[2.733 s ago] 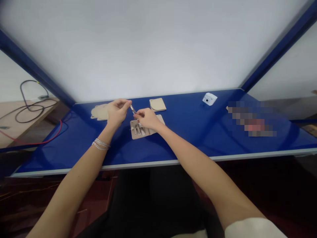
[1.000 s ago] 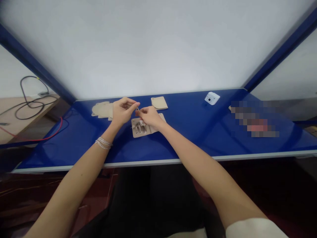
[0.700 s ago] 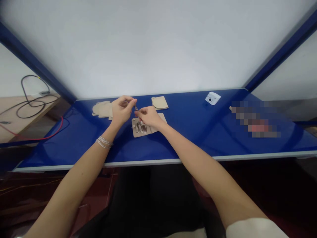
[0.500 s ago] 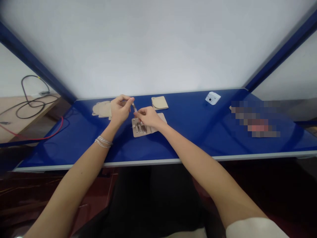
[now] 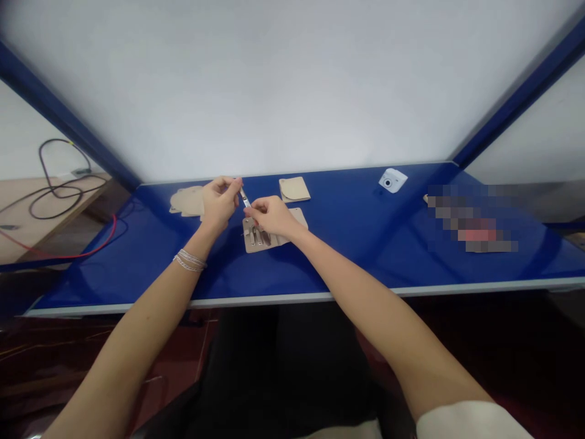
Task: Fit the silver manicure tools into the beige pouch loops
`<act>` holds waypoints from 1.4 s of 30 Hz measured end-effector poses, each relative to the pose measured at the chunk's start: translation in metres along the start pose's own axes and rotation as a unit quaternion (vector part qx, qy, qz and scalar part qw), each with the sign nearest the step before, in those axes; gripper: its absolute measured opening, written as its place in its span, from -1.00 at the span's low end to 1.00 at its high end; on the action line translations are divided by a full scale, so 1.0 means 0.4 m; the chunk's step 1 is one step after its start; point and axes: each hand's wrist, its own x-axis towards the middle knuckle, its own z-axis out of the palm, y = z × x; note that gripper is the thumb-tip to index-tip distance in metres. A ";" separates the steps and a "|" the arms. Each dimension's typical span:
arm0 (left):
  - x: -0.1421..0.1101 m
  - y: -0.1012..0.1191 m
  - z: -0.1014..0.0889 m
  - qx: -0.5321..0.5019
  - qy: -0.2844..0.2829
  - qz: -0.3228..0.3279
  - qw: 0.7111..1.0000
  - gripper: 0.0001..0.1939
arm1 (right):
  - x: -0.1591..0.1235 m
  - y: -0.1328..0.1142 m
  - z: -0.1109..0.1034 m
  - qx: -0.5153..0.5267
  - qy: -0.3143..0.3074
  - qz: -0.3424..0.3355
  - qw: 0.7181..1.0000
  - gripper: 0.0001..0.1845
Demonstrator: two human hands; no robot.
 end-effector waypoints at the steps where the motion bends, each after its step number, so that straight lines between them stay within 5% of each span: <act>1: 0.000 0.000 -0.001 0.007 -0.002 0.006 1.000 -0.67 | -0.001 -0.003 0.000 0.000 0.000 0.004 1.000 -0.71; 17: -0.006 0.008 -0.006 0.116 -0.014 0.103 0.988 -0.76 | -0.003 -0.019 0.008 0.139 -0.014 0.117 0.983 -0.72; 42: -0.008 0.003 -0.003 0.124 -0.029 0.060 0.990 -0.75 | 0.000 -0.017 0.010 0.138 0.007 0.128 0.982 -0.60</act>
